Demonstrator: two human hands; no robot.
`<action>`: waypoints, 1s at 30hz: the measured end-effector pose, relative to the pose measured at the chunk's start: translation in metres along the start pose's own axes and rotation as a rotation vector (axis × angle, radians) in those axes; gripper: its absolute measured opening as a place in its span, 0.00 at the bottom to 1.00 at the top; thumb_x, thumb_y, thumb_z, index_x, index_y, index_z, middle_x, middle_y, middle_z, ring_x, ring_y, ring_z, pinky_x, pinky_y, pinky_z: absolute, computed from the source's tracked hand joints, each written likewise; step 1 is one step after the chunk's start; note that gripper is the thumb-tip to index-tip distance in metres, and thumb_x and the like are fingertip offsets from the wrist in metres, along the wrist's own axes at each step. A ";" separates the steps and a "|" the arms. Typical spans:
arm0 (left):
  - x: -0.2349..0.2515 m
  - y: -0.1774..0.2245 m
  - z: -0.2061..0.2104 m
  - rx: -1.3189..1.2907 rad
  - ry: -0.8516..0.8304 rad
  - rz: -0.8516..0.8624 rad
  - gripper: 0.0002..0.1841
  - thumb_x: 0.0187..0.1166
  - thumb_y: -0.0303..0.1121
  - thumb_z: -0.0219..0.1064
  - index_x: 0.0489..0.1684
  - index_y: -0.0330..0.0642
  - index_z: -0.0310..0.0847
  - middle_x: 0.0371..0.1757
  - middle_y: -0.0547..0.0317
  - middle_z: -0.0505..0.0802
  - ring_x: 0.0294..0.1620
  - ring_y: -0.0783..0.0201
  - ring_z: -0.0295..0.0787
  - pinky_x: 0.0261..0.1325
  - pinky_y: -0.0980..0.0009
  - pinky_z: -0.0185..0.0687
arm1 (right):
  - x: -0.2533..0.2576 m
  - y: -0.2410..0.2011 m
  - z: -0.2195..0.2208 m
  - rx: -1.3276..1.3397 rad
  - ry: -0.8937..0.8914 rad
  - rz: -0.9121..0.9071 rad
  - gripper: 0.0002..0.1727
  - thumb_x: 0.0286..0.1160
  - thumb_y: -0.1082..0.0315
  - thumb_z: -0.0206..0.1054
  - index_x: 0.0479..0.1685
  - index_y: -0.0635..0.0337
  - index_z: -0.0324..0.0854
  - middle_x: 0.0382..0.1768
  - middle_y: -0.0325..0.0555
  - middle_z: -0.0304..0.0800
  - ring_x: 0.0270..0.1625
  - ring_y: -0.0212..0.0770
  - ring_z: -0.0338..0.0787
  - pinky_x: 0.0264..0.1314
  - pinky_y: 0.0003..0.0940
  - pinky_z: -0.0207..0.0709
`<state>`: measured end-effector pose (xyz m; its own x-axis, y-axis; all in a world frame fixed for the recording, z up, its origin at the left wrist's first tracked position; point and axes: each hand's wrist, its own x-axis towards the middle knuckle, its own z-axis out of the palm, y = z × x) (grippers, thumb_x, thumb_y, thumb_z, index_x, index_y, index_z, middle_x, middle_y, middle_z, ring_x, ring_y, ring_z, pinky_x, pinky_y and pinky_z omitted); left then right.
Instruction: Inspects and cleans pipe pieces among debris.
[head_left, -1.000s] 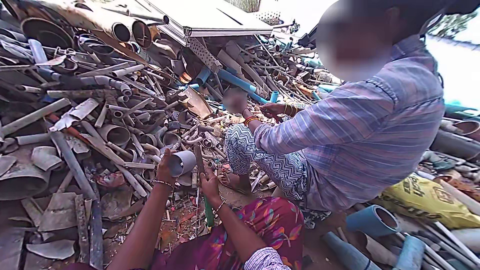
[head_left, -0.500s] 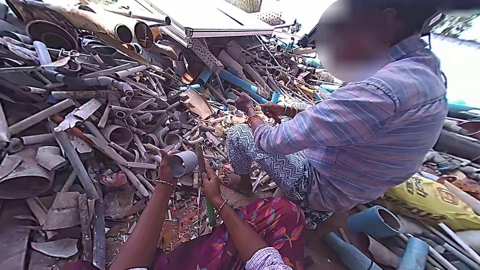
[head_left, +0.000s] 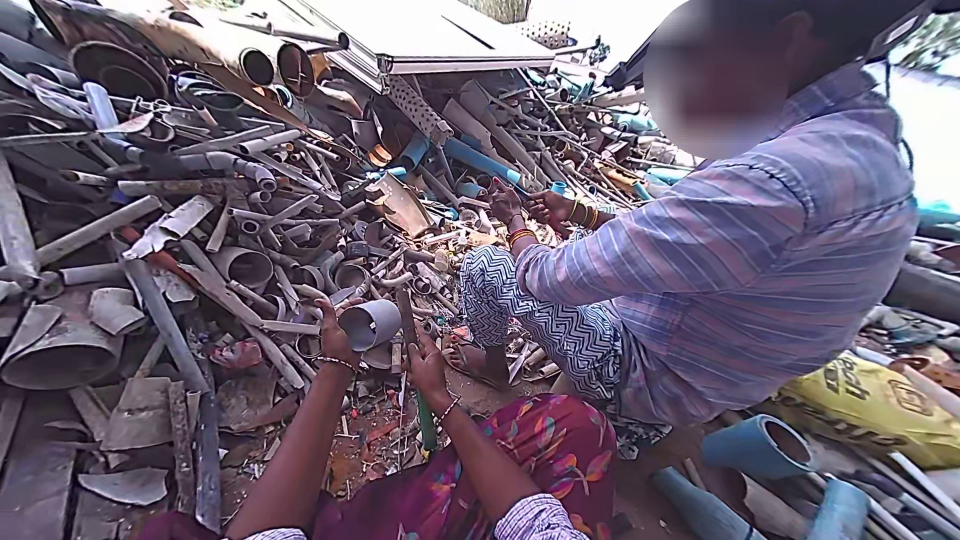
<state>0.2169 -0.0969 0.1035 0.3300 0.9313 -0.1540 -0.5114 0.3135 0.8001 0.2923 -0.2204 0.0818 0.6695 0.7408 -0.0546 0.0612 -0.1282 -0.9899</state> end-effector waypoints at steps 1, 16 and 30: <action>0.000 0.000 -0.001 0.008 0.004 0.001 0.38 0.93 0.59 0.22 0.56 0.41 0.77 0.36 0.62 0.90 0.38 0.71 0.89 0.45 0.69 0.86 | 0.000 0.001 0.001 0.011 0.000 0.002 0.27 0.91 0.74 0.52 0.89 0.66 0.61 0.34 0.52 0.82 0.21 0.32 0.70 0.24 0.30 0.70; 0.004 -0.003 -0.005 0.116 0.042 -0.030 0.41 0.92 0.61 0.20 0.72 0.39 0.72 0.52 0.52 0.88 0.51 0.64 0.85 0.58 0.62 0.81 | 0.002 0.001 0.000 -0.005 -0.015 0.043 0.27 0.92 0.72 0.52 0.89 0.63 0.61 0.33 0.52 0.82 0.20 0.34 0.71 0.25 0.32 0.71; 0.002 -0.004 -0.008 0.182 0.049 -0.020 0.42 0.91 0.62 0.20 0.77 0.39 0.70 0.62 0.49 0.86 0.59 0.63 0.84 0.65 0.60 0.78 | 0.000 -0.003 0.000 -0.003 0.022 0.061 0.27 0.91 0.73 0.53 0.88 0.67 0.61 0.25 0.46 0.78 0.18 0.31 0.69 0.24 0.29 0.68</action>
<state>0.2133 -0.0947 0.0955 0.2976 0.9346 -0.1948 -0.3519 0.2971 0.8876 0.2920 -0.2199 0.0848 0.6884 0.7166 -0.1123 0.0220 -0.1754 -0.9843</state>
